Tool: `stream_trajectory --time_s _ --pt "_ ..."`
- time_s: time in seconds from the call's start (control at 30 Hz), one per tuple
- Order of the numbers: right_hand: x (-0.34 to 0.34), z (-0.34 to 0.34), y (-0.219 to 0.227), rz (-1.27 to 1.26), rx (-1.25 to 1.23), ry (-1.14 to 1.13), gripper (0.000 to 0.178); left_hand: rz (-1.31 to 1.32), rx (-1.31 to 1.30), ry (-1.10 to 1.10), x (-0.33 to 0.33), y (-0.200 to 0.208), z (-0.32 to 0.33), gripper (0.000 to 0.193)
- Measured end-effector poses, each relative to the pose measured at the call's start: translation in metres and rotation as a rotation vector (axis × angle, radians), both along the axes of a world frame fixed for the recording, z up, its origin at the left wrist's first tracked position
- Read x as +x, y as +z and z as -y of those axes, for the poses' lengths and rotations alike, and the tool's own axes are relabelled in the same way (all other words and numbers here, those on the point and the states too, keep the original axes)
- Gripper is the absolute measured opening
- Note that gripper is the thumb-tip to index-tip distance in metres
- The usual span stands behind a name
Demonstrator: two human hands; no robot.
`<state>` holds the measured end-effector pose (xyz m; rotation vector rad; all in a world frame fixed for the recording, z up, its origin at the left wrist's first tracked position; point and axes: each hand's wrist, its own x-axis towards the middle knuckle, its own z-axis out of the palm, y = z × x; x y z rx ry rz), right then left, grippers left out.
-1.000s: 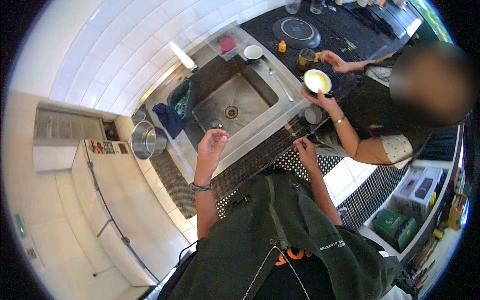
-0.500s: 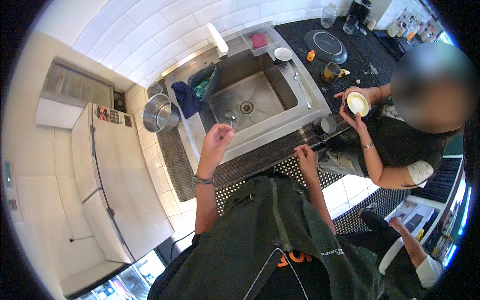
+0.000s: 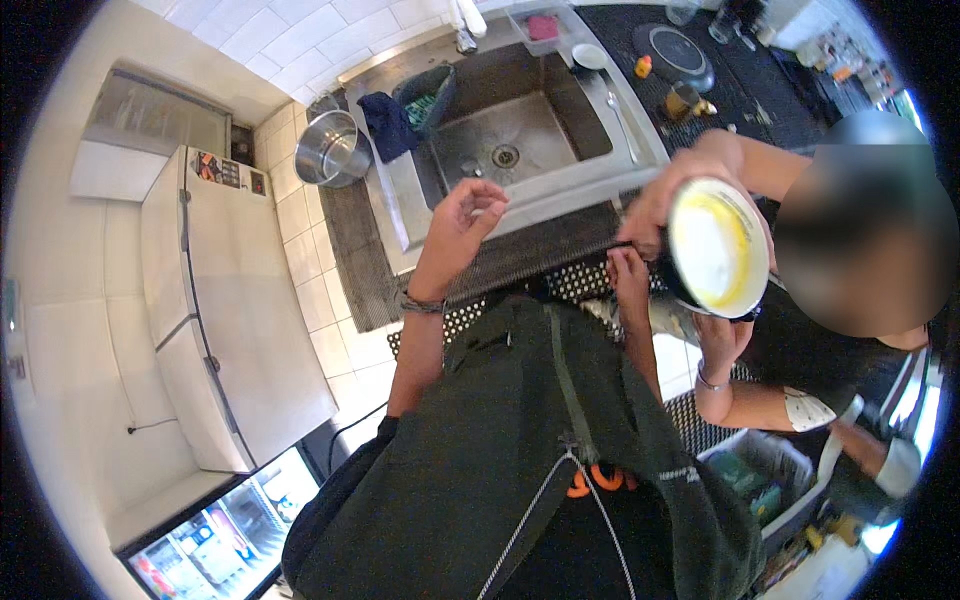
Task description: The person pours milk into a cup, adds a yellow liquid from a bottle, and then pours more milk to create a layered drink. They then rinse the cup and a metal pitcher in the sink.
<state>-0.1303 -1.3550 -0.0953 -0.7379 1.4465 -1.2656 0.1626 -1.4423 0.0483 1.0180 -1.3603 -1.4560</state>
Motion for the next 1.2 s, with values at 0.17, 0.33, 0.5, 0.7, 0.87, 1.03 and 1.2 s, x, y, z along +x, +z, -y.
stream_trajectory --time_s 0.17,0.33,0.5,0.7,0.87,1.03,1.2 --pt "-0.032 -0.097 0.148 1.601 -0.482 -0.068 0.067 -0.052 -0.25 -0.034 0.002 0.07 -0.051 0.022" --pt "0.003 -0.113 0.164 1.236 -0.445 -0.103 0.041 -0.009 -0.145 0.071 0.029 0.092 -0.1 0.019" --pt "0.063 -0.106 0.119 -0.23 -0.35 0.09 0.023 0.106 -0.128 -0.011 0.076 0.075 -0.175 0.019" --pt "0.094 -0.171 0.065 -0.311 -0.231 0.12 0.015 0.158 0.027 -0.01 0.109 0.033 -0.262 0.02" --pt "0.146 -0.295 -0.02 -0.144 0.033 0.165 0.018 0.093 0.314 0.196 0.184 -0.041 -0.38 0.023" --pt "0.163 -0.403 -0.095 -0.316 0.225 0.199 0.024 0.177 0.519 0.263 0.236 -0.132 -0.453 0.024" --pt "0.166 -0.475 -0.125 -0.722 0.391 0.285 0.025 0.602 0.644 0.057 0.295 -0.274 -0.513 0.023"
